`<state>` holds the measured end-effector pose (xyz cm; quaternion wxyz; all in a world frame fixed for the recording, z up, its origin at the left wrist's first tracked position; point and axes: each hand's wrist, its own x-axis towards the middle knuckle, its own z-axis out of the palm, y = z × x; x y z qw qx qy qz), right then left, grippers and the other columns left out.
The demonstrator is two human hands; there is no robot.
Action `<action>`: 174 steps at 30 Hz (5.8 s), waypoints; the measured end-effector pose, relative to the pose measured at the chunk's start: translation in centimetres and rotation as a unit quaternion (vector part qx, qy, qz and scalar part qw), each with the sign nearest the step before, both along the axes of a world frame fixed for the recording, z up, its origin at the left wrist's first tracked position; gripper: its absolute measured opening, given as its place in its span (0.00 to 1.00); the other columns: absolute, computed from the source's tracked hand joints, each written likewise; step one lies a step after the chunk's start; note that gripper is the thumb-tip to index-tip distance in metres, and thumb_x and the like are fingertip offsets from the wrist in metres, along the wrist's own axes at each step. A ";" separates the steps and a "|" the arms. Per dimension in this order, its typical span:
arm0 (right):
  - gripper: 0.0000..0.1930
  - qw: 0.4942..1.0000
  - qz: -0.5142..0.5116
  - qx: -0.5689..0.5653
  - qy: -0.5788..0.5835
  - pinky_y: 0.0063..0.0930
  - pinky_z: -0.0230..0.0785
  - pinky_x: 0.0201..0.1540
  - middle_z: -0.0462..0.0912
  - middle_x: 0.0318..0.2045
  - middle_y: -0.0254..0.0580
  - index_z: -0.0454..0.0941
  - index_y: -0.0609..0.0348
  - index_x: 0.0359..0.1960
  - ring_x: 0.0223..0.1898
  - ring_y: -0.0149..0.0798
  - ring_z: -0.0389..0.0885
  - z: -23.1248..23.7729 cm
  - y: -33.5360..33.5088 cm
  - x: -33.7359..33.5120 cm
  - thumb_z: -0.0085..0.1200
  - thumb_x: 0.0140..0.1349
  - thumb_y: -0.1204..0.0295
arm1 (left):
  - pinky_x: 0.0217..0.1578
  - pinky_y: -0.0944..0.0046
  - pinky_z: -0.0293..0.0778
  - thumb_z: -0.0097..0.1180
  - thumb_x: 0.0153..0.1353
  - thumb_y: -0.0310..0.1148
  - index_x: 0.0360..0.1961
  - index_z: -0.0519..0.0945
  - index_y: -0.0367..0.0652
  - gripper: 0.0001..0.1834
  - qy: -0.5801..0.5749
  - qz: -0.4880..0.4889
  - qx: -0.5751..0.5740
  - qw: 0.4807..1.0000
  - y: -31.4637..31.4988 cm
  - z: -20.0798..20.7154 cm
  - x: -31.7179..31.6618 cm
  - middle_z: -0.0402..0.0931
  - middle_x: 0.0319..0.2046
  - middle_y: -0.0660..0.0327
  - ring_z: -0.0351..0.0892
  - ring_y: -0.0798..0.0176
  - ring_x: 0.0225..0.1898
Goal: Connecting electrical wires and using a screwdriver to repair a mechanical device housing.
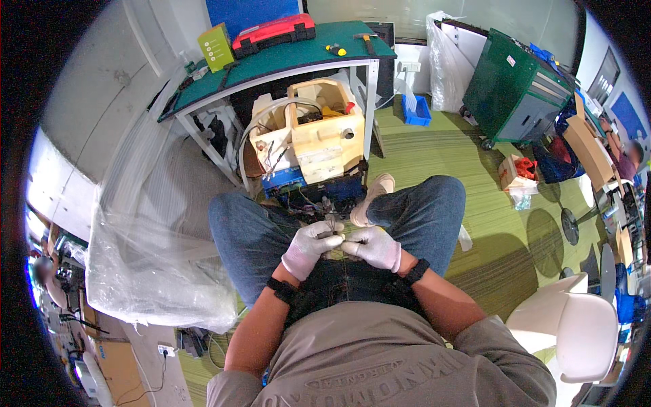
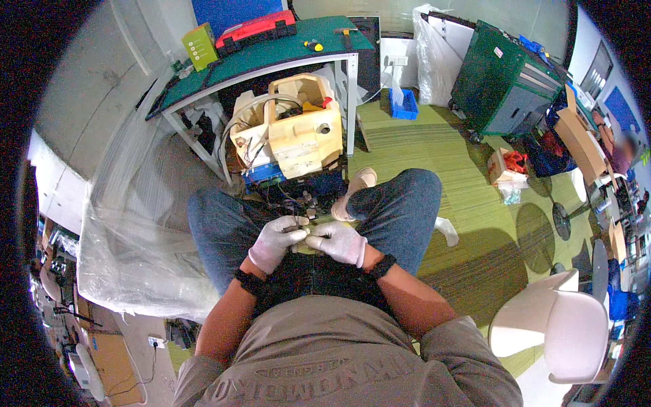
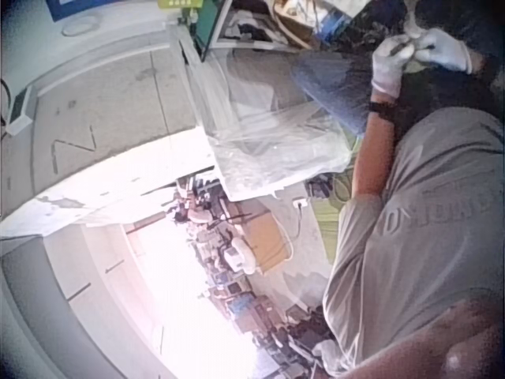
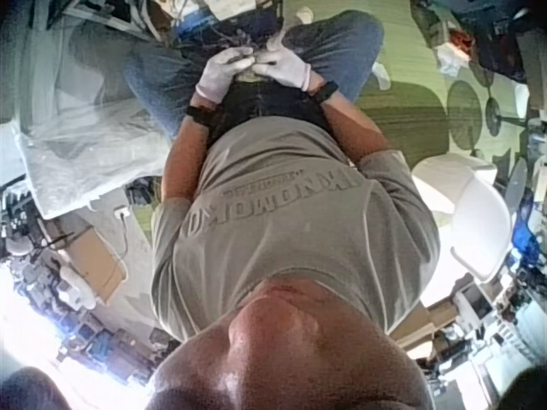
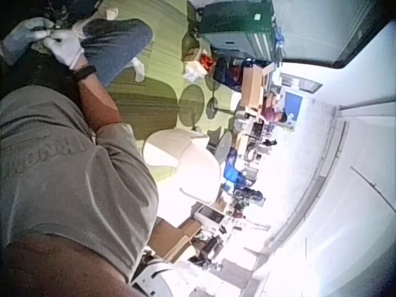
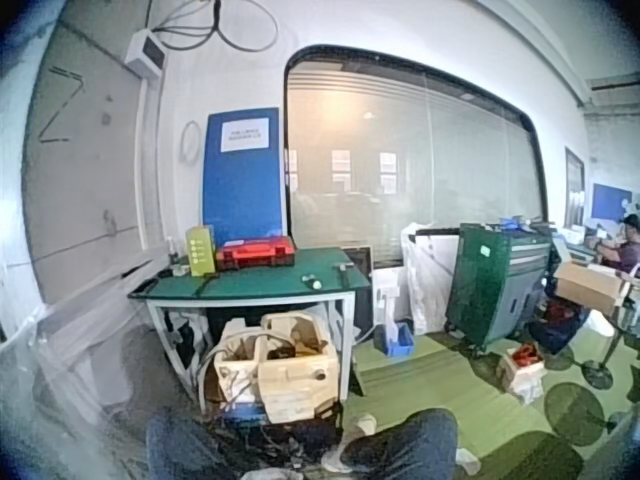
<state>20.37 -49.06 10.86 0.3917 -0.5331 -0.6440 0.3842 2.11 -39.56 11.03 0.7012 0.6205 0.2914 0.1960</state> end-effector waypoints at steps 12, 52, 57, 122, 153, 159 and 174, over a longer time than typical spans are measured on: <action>0.15 0.996 -0.077 0.007 -0.031 0.31 0.70 0.31 0.82 0.23 0.47 0.82 0.63 0.31 0.25 0.38 0.79 -0.2 -0.1 0.1 0.55 0.61 0.60 | 0.39 0.72 0.74 0.62 0.56 0.29 0.45 0.78 0.36 0.16 -0.028 0.019 -0.059 0.998 0.4 -1.4 0.0 0.79 0.37 0.65 0.76 0.73 0.37; 0.15 0.995 -0.089 -0.028 -0.017 0.29 0.72 0.34 0.84 0.27 0.47 0.83 0.61 0.37 0.28 0.33 0.80 -0.1 0.2 0.2 0.59 0.60 0.61 | 0.19 0.73 0.71 0.58 0.62 0.36 0.37 0.81 0.37 0.12 0.045 0.077 0.020 0.996 -0.2 0.4 0.2 0.81 0.27 0.64 0.78 0.74 0.23; 0.15 0.994 -0.106 -0.040 0.000 0.28 0.71 0.33 0.82 0.24 0.46 0.82 0.62 0.34 0.27 0.33 0.79 -0.5 0.0 0.3 0.59 0.60 0.61 | 0.19 0.74 0.67 0.57 0.62 0.35 0.38 0.80 0.36 0.12 0.034 0.074 0.037 0.996 0.1 -0.4 0.3 0.78 0.25 0.65 0.73 0.75 0.21; 0.12 0.985 -0.145 -0.002 0.095 0.33 0.72 0.40 0.83 0.31 0.48 0.80 0.62 0.35 0.34 0.43 0.82 -2.2 0.7 0.9 0.55 0.56 0.65 | 0.16 0.74 0.67 0.54 0.62 0.33 0.34 0.77 0.37 0.09 0.110 0.023 0.041 0.993 -1.2 0.8 1.6 0.78 0.24 0.61 0.77 0.70 0.20; 0.11 0.977 -0.092 -0.039 0.186 0.19 0.67 0.31 0.79 0.27 0.29 0.80 0.60 0.41 0.27 0.23 0.73 -2.5 0.7 0.5 0.55 0.64 0.67 | 0.17 0.72 0.67 0.50 0.63 0.33 0.36 0.75 0.39 0.08 0.124 0.001 0.069 0.990 -1.7 1.1 1.3 0.76 0.24 0.63 0.75 0.70 0.20; 0.12 0.973 -0.108 -0.084 0.188 0.20 0.69 0.34 0.81 0.29 0.32 0.80 0.61 0.43 0.29 0.25 0.76 -2.5 0.8 0.4 0.56 0.63 0.67 | 0.15 0.73 0.67 0.51 0.64 0.32 0.36 0.75 0.38 0.07 0.081 0.048 0.059 0.994 -1.4 0.4 1.1 0.76 0.23 0.62 0.74 0.71 0.18; 0.13 0.977 -0.156 -0.049 0.138 0.28 0.71 0.31 0.82 0.24 0.40 0.81 0.63 0.35 0.25 0.32 0.78 -2.2 0.6 0.6 0.55 0.61 0.63 | 0.18 0.72 0.69 0.50 0.62 0.30 0.38 0.76 0.37 0.08 0.124 0.043 0.077 0.988 -1.1 0.7 1.5 0.77 0.27 0.62 0.76 0.70 0.21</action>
